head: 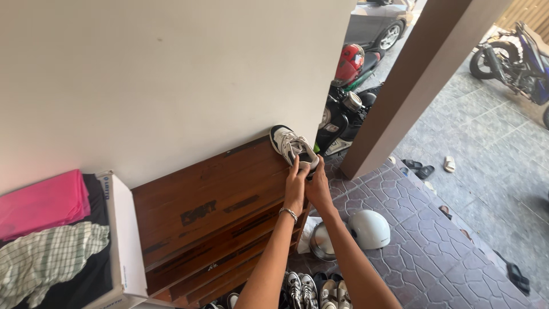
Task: The person organizes a pile of shoes on the floor by picking them up one by one and placing them onto a wooden shoe rack. They arrange various types of footwear, including sneakers, sandals, and flip-flops, on the shelves.
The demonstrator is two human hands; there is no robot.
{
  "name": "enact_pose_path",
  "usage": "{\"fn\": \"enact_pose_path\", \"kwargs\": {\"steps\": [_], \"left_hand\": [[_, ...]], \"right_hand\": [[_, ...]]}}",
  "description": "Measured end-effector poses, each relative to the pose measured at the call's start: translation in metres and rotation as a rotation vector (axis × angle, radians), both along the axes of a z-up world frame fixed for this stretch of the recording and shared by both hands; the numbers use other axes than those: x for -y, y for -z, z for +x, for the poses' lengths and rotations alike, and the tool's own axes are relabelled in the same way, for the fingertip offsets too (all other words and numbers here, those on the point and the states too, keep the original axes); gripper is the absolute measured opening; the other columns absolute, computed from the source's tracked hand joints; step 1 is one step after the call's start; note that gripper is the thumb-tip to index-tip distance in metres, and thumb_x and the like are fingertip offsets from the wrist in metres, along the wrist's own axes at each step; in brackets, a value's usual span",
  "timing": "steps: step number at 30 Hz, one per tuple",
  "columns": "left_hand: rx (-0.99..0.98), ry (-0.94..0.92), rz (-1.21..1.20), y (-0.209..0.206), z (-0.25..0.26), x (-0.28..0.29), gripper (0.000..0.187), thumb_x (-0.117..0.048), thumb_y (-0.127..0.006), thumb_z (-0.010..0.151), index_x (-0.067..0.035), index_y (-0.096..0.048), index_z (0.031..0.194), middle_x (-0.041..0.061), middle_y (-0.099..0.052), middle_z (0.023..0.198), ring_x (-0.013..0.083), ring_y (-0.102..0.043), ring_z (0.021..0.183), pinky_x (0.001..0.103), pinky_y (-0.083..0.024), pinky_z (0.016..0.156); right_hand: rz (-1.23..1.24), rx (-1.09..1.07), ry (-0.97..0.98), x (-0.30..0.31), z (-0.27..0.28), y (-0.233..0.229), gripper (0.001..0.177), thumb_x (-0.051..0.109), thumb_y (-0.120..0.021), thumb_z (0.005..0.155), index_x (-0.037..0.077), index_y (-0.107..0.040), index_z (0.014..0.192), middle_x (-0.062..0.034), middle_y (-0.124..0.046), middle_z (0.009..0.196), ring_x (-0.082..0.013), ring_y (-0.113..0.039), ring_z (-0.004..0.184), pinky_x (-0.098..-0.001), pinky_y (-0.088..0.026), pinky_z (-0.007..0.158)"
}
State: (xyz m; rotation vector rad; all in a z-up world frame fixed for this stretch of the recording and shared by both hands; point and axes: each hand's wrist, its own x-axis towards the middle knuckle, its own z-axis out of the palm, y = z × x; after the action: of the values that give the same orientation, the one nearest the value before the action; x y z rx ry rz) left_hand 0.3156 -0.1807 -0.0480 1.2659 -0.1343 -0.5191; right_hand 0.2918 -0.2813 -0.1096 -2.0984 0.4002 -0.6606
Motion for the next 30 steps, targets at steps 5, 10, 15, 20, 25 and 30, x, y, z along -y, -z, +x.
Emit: {"fn": "enact_pose_path", "kwargs": {"steps": [5, 10, 15, 20, 25, 30], "left_hand": [[0.177, -0.066, 0.041, -0.005, -0.031, -0.007, 0.077, -0.026, -0.063, 0.095, -0.013, -0.027, 0.162, 0.016, -0.032, 0.164, 0.0277, -0.03, 0.152, 0.037, -0.025, 0.122], [0.184, -0.185, 0.069, -0.007, -0.075, -0.03, 0.077, -0.015, -0.065, 0.094, -0.013, -0.029, 0.161, 0.015, -0.039, 0.161, 0.0263, -0.038, 0.149, 0.037, -0.029, 0.12], [0.045, -0.322, -0.003, 0.006, -0.131, -0.073, 0.075, -0.014, -0.065, 0.095, -0.013, -0.032, 0.162, 0.024, -0.053, 0.145, 0.0283, -0.05, 0.138, 0.034, -0.035, 0.119], [-0.018, -0.558, 0.019, 0.043, -0.182, -0.12, 0.063, -0.014, -0.066, 0.094, -0.012, -0.046, 0.154, 0.014, -0.054, 0.149, 0.0221, -0.054, 0.133, 0.037, -0.042, 0.113], [-0.145, -0.764, 0.076, 0.109, -0.226, -0.175, 0.056, -0.02, -0.068, 0.095, -0.012, -0.054, 0.149, 0.017, -0.06, 0.142, 0.0245, -0.058, 0.13, 0.038, -0.045, 0.11], [-0.179, -0.847, 0.265, 0.192, -0.278, -0.233, 0.053, -0.032, -0.063, 0.099, -0.01, -0.054, 0.146, 0.016, -0.059, 0.146, 0.0277, -0.058, 0.134, 0.041, -0.047, 0.108]], "right_hand": [[-0.156, 0.096, 0.019, -0.006, -0.013, 0.008, 0.109, 0.014, -0.076, 0.083, 0.001, -0.002, 0.163, -0.0332, -0.041, 0.152, -0.047, -0.049, 0.135, -0.0491, -0.046, 0.106], [-0.147, 0.022, 0.144, -0.06, -0.062, -0.027, 0.113, 0.026, -0.08, 0.087, 0.003, 0.001, 0.162, -0.0272, -0.033, 0.16, -0.0446, -0.034, 0.145, -0.0527, -0.034, 0.114], [-0.127, -0.119, 0.153, -0.113, -0.106, -0.033, 0.109, 0.027, -0.079, 0.085, 0.009, -0.006, 0.163, -0.025, -0.04, 0.152, -0.0419, -0.042, 0.139, -0.0504, -0.041, 0.109], [-0.103, -0.203, 0.002, -0.163, -0.149, -0.003, 0.103, 0.029, -0.077, 0.088, 0.013, -0.01, 0.164, -0.0241, -0.044, 0.147, -0.0415, -0.048, 0.133, -0.0502, -0.047, 0.1], [-0.081, -0.37, -0.168, -0.22, -0.187, 0.038, 0.097, 0.027, -0.077, 0.086, 0.018, -0.018, 0.162, -0.0239, -0.046, 0.146, -0.0435, -0.053, 0.127, -0.0505, -0.05, 0.095], [-0.078, -0.456, -0.355, -0.268, -0.229, 0.102, 0.091, 0.027, -0.076, 0.088, 0.018, -0.021, 0.16, -0.0242, -0.046, 0.143, -0.0452, -0.053, 0.126, -0.0521, -0.051, 0.094]]}}
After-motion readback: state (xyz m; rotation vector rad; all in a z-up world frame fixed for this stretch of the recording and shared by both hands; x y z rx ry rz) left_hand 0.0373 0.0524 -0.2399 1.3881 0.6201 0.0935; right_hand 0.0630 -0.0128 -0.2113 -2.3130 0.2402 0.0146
